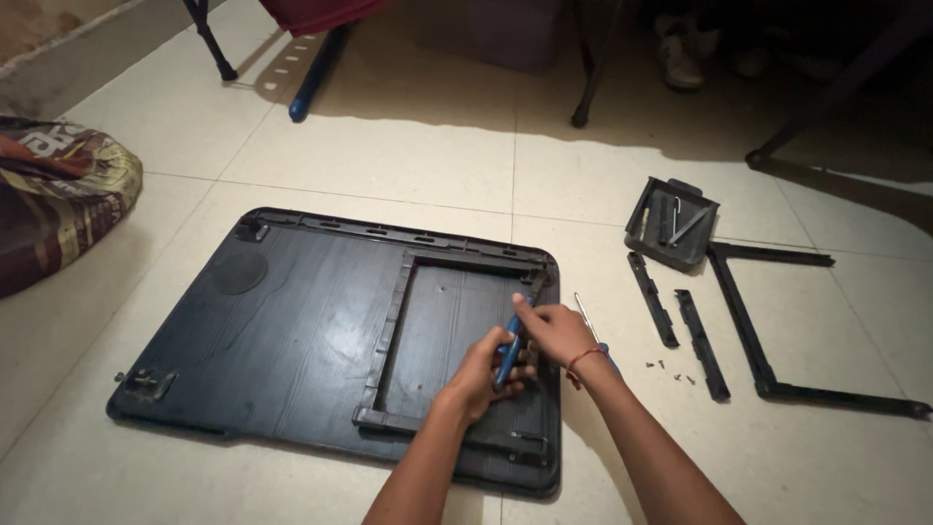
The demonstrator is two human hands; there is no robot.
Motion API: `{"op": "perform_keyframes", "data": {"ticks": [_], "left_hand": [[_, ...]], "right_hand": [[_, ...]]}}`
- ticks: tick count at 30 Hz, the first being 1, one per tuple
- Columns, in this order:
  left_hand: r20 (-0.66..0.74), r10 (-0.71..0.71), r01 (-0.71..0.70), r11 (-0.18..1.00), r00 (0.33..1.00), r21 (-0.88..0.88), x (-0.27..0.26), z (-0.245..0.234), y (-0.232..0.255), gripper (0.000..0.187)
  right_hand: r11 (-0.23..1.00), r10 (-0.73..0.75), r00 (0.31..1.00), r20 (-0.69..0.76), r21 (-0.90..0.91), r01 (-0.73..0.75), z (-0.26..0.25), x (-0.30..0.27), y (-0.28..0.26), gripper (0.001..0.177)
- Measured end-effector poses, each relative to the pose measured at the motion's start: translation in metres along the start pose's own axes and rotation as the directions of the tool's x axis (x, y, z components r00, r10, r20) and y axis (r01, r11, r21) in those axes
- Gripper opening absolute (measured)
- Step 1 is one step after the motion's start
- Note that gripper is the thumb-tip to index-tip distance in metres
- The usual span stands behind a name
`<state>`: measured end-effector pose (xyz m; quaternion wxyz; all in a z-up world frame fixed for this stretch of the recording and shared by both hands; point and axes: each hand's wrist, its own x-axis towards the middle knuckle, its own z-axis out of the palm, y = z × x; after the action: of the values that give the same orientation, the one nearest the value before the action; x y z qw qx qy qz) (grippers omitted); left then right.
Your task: The person disassembles a black plastic folding stool by removing screws and detaching metal frame components. They use a screwdriver to loosen screws and pliers to remove fasteners, placing parts on the floor.
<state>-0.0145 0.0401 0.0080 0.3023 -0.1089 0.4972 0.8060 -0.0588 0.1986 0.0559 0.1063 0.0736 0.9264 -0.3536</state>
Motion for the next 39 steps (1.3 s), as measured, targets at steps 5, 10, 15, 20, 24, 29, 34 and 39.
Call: {"op": "perform_keyframes", "data": {"ticks": [5, 10, 15, 20, 24, 29, 34, 39], "left_hand": [[0.089, -0.048, 0.066, 0.975, 0.995, -0.213, -0.002, 0.011, -0.021, 0.06], [0.131, -0.035, 0.104, 0.813, 0.991, -0.573, -0.017, 0.036, -0.049, 0.062], [0.01, 0.143, -0.083, 0.627, 0.99, -0.774, -0.024, 0.075, -0.079, 0.054], [-0.234, 0.148, -0.258, 0.785, 0.961, -0.563, -0.009, 0.084, -0.109, 0.042], [-0.329, 0.15, -0.306, 0.811, 0.932, -0.498, -0.018, 0.068, -0.105, 0.035], [-0.444, 0.247, -0.382, 0.891, 0.861, -0.246, -0.038, 0.036, -0.075, 0.037], [-0.455, 0.665, -0.341, 0.719, 0.593, 0.606, -0.06, 0.004, -0.035, 0.036], [-0.482, 0.596, -0.238, 0.753, 0.642, 0.614, -0.074, -0.008, -0.018, 0.037]], "right_hand": [[0.978, 0.097, 0.994, -0.041, 0.189, -0.088, 0.017, -0.002, 0.016, 0.076], [0.998, -0.017, 0.987, -0.157, 0.051, 0.025, 0.018, -0.007, 0.043, 0.066], [0.891, 0.147, 0.984, -0.099, 0.446, -0.088, -0.009, 0.009, 0.046, 0.045], [0.854, 0.227, 0.974, 0.009, 0.479, -0.203, 0.004, 0.009, 0.034, 0.03], [0.92, 0.193, 0.963, -0.186, 0.375, -0.112, 0.026, 0.011, 0.021, 0.029], [0.911, 0.3, 0.912, -0.28, 0.368, -0.187, 0.014, 0.034, 0.016, 0.041], [0.889, 0.402, 0.864, -0.303, 0.354, -0.289, 0.026, 0.048, 0.009, 0.035], [0.923, 0.372, 0.763, -0.53, 0.296, -0.244, 0.049, 0.057, 0.011, 0.029]]}}
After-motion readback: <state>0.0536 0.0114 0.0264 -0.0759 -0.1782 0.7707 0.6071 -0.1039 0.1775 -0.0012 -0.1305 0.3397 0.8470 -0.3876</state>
